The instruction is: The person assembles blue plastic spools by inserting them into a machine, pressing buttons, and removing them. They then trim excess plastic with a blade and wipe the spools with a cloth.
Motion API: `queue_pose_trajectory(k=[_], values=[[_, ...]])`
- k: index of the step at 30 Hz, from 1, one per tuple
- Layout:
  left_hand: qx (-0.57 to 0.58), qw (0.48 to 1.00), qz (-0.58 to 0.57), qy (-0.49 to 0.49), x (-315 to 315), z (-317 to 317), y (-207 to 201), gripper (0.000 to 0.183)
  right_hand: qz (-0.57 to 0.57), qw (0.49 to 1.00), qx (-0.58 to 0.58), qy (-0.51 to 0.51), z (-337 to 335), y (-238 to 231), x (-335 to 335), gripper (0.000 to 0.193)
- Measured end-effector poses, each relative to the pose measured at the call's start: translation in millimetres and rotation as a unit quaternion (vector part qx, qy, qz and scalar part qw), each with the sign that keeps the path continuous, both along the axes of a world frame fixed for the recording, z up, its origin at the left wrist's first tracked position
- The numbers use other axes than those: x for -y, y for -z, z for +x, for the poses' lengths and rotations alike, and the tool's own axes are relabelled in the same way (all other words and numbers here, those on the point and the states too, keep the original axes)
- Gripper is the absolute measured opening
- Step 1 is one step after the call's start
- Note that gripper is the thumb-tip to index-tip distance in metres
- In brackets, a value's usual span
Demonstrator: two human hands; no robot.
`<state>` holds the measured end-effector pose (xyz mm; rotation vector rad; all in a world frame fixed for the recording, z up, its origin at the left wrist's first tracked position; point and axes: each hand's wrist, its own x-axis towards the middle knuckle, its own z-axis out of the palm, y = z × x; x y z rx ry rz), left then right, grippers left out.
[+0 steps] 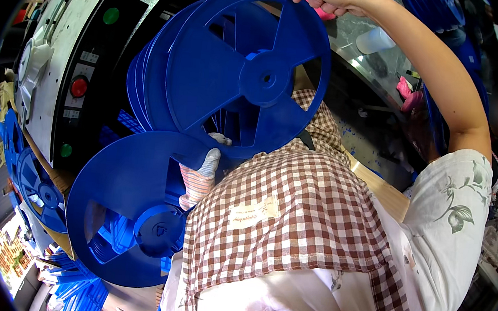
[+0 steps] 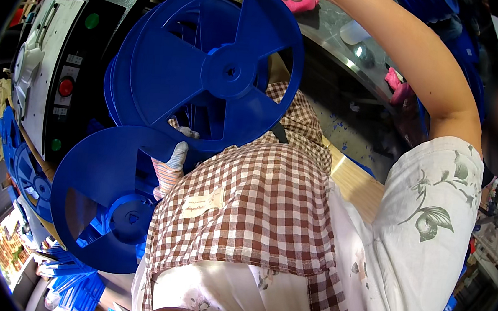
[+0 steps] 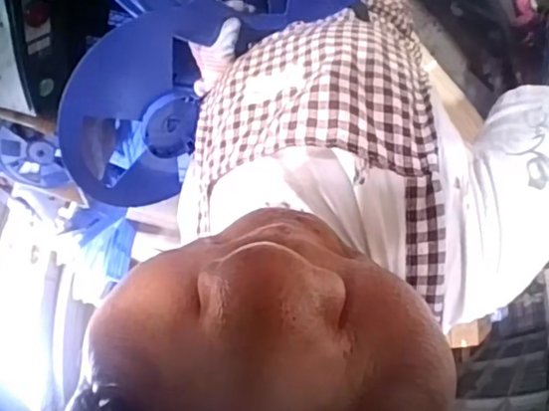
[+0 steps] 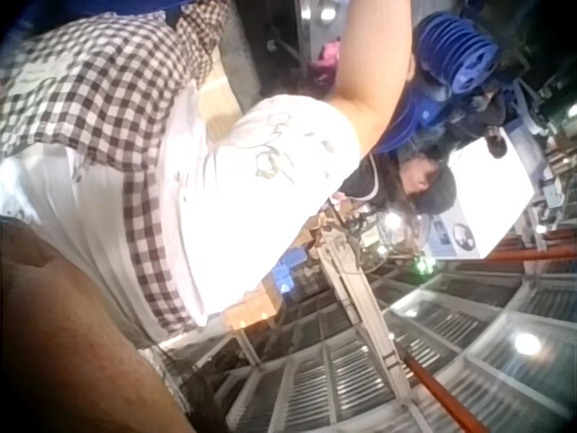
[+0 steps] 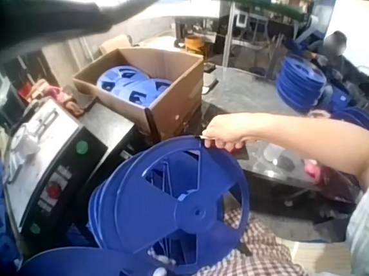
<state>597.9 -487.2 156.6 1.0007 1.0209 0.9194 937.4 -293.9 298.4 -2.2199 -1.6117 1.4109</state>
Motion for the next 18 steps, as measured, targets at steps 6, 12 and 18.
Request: queue_pose_trajectory(k=[6,12,18], values=[[0.009,1.0,-0.015,-0.008,1,-1,2,0.016,0.031,0.999,-0.009,-0.032,-16,-4,0,0.034],[0.014,1.0,-0.025,0.001,-1,-1,6,0.014,-0.009,0.998,-0.062,-0.021,12,15,-10,0.034],[0.046,0.999,-0.003,-0.003,0,0,8,0.013,0.029,0.999,0.008,-0.026,-13,-2,-3,0.034]])
